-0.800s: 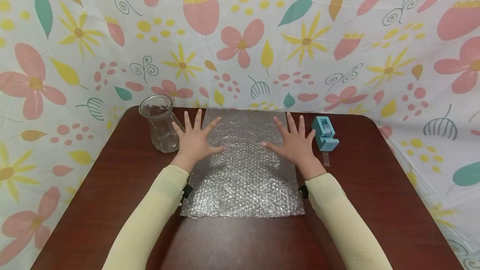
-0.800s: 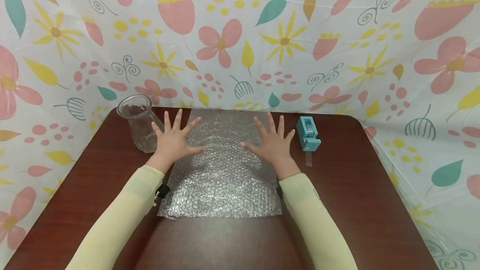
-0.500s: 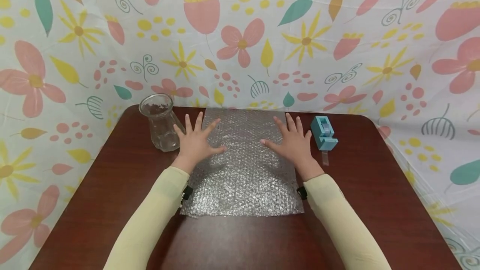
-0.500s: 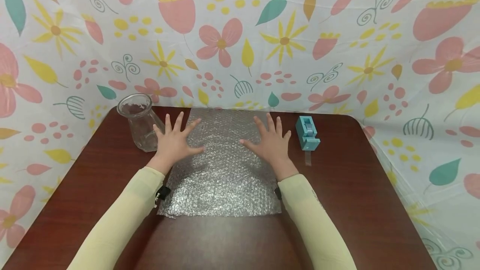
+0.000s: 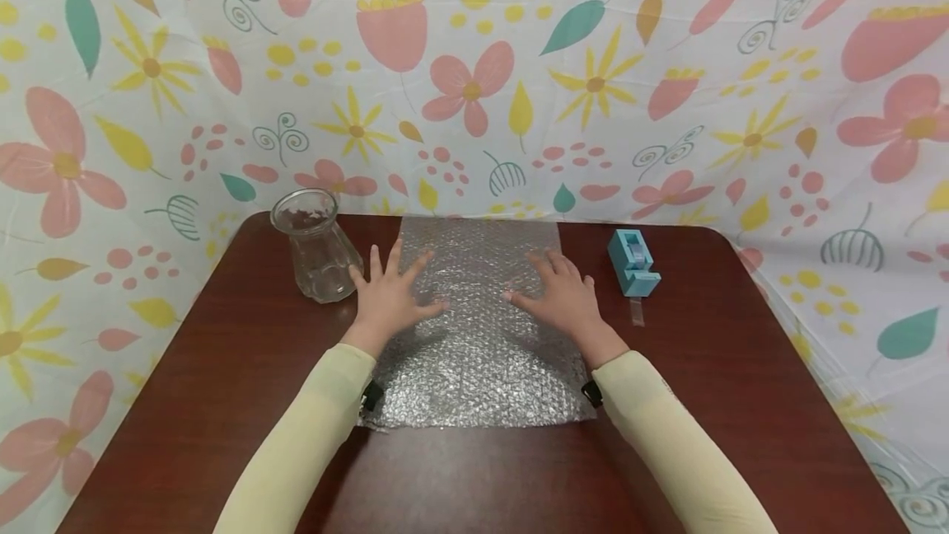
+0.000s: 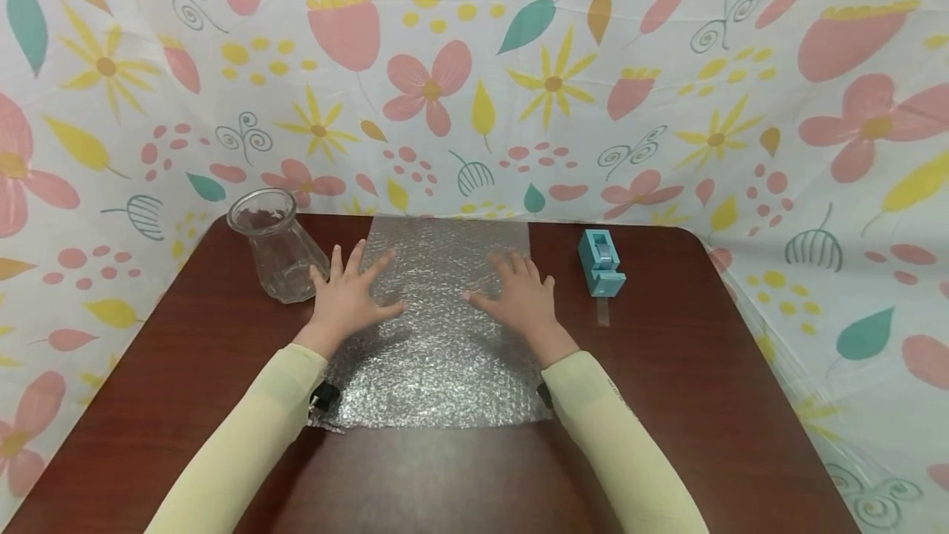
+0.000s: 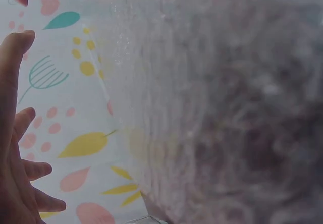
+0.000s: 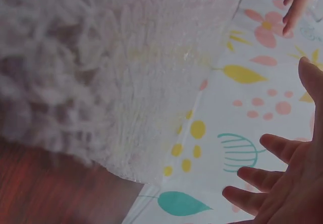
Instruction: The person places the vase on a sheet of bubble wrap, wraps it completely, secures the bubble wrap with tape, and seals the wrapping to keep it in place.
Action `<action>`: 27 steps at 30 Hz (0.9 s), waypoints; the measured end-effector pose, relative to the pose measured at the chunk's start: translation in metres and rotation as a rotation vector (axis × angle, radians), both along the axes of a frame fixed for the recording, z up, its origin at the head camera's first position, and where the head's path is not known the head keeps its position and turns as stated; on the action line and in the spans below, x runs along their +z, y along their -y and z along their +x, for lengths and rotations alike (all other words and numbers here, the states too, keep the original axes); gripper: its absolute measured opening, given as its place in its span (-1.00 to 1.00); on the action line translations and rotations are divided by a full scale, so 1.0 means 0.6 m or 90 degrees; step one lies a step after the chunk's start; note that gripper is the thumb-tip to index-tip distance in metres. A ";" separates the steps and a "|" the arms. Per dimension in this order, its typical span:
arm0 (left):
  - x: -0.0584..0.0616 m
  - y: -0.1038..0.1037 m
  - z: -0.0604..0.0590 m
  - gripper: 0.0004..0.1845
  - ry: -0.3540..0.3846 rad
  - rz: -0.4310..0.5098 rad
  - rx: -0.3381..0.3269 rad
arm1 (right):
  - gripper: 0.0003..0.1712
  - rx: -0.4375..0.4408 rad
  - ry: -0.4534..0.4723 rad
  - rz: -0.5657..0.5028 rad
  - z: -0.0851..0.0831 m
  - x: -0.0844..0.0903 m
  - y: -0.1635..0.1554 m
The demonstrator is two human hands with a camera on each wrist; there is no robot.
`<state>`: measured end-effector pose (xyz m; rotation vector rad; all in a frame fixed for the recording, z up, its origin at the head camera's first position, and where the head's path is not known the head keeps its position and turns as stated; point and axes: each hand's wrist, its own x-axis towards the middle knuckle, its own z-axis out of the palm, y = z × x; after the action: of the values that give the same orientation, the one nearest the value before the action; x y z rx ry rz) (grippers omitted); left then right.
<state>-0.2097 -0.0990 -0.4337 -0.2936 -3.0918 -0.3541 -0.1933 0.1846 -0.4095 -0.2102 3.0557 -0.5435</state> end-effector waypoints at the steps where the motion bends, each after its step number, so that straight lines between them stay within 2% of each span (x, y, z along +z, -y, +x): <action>1: -0.002 0.000 0.001 0.02 0.003 -0.001 0.000 | -0.04 0.006 0.001 0.004 0.001 0.000 0.001; 11: -0.005 0.003 0.012 -0.09 0.019 -0.006 -0.006 | -0.08 0.038 0.038 0.019 0.003 -0.002 0.004; 21: -0.003 0.010 0.025 -0.14 0.047 0.040 -0.017 | -0.15 0.081 0.097 -0.044 0.008 0.002 0.020; 27: 0.001 0.028 0.038 -0.23 0.041 0.078 -0.021 | -0.16 0.098 0.109 -0.036 0.008 0.012 0.031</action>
<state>-0.1868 -0.1160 -0.4330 -0.3380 -3.1128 -0.5625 -0.1888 0.1659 -0.4024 -0.3759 2.8318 -0.6056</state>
